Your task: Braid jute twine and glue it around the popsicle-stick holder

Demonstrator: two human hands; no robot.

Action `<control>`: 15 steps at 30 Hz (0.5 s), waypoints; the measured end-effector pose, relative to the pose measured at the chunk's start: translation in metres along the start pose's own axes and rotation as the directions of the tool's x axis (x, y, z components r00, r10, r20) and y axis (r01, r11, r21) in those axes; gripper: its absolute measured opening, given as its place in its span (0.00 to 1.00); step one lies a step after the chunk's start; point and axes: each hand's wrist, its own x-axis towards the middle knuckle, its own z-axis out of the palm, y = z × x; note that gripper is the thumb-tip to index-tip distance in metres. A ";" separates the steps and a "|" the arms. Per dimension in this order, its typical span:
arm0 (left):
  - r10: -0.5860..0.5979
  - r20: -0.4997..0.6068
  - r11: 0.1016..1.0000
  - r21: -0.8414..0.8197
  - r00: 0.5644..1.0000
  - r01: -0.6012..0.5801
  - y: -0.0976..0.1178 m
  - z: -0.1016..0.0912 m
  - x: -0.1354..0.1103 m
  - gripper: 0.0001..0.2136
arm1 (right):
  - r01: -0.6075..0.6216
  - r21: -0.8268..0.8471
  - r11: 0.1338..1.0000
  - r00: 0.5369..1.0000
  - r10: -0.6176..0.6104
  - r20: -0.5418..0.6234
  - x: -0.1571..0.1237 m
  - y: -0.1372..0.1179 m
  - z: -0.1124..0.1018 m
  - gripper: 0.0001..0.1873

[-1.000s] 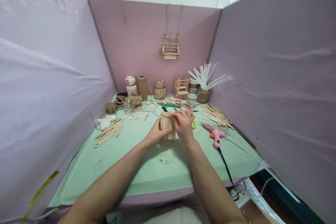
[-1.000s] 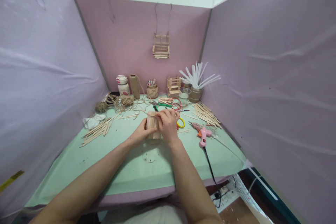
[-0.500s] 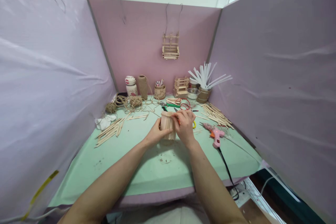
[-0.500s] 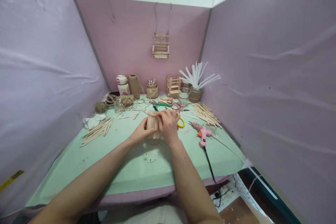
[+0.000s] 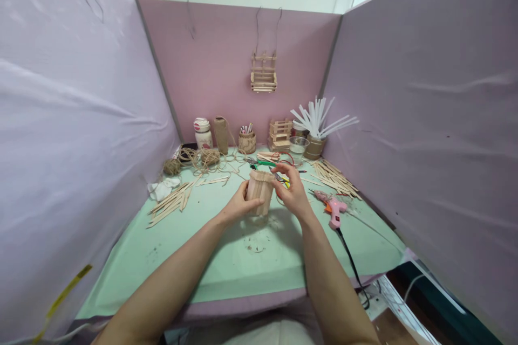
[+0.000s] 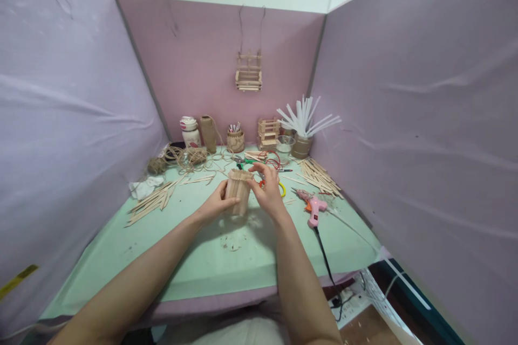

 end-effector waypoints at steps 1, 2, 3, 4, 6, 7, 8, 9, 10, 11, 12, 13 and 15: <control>0.013 0.017 1.000 0.023 1.000 -0.014 0.000 -0.001 0.000 0.34 | -0.007 -0.002 1.000 0.998 0.007 0.063 0.002 -0.001 -0.003 0.22; 0.023 0.029 0.998 0.051 0.999 -0.025 0.001 -0.001 0.000 0.34 | -0.019 -0.003 1.000 0.992 0.020 0.125 0.004 -0.002 -0.006 0.23; 0.030 0.036 0.996 0.084 0.999 -0.033 0.001 -0.002 0.000 0.35 | -0.036 -0.001 0.999 0.982 0.035 0.185 0.006 -0.003 -0.009 0.23; 0.034 0.039 0.992 0.118 0.999 -0.039 0.001 -0.002 0.000 0.35 | -0.051 0.004 0.999 0.970 0.049 0.237 0.008 -0.005 -0.012 0.22; 0.040 0.042 0.982 0.181 0.998 -0.047 0.002 -0.003 0.000 0.35 | -0.075 0.024 0.997 0.951 0.064 0.302 0.010 -0.007 -0.015 0.21; 0.041 0.045 0.978 0.202 0.998 -0.050 0.002 -0.003 0.000 0.35 | -0.084 0.039 0.996 0.945 0.067 0.319 0.010 -0.008 -0.015 0.20; 0.042 0.048 0.975 0.216 0.998 -0.051 0.003 -0.003 0.000 0.35 | -0.094 0.056 0.994 0.941 0.070 0.330 0.010 -0.009 -0.015 0.19; 0.041 0.050 0.973 0.226 0.998 -0.052 0.003 -0.002 -0.001 0.35 | -0.105 0.074 0.992 0.939 0.074 0.335 0.010 -0.009 -0.013 0.18; 0.041 0.051 0.971 0.232 0.998 -0.052 0.004 -0.002 -0.001 0.35 | -0.116 0.093 0.989 0.938 0.078 0.337 0.009 -0.009 -0.012 0.17; 0.041 0.052 0.970 0.237 0.998 -0.052 0.004 -0.001 -0.002 0.35 | -0.127 0.111 0.986 0.937 0.083 0.338 0.009 -0.009 -0.010 0.16; 0.040 0.055 0.969 0.242 0.998 -0.052 0.005 -0.001 -0.002 0.35 | -0.137 0.128 0.982 0.937 0.087 0.338 0.008 -0.009 -0.009 0.15; 0.038 0.055 0.968 0.247 0.998 -0.050 0.005 0.000 -0.002 0.35 | -0.147 0.141 0.979 0.937 0.092 0.337 0.007 -0.009 -0.008 0.14; 0.032 0.053 0.968 0.248 0.998 -0.044 0.005 0.000 -0.002 0.35 | -0.165 0.157 0.974 0.936 0.104 0.337 0.007 -0.010 -0.007 0.14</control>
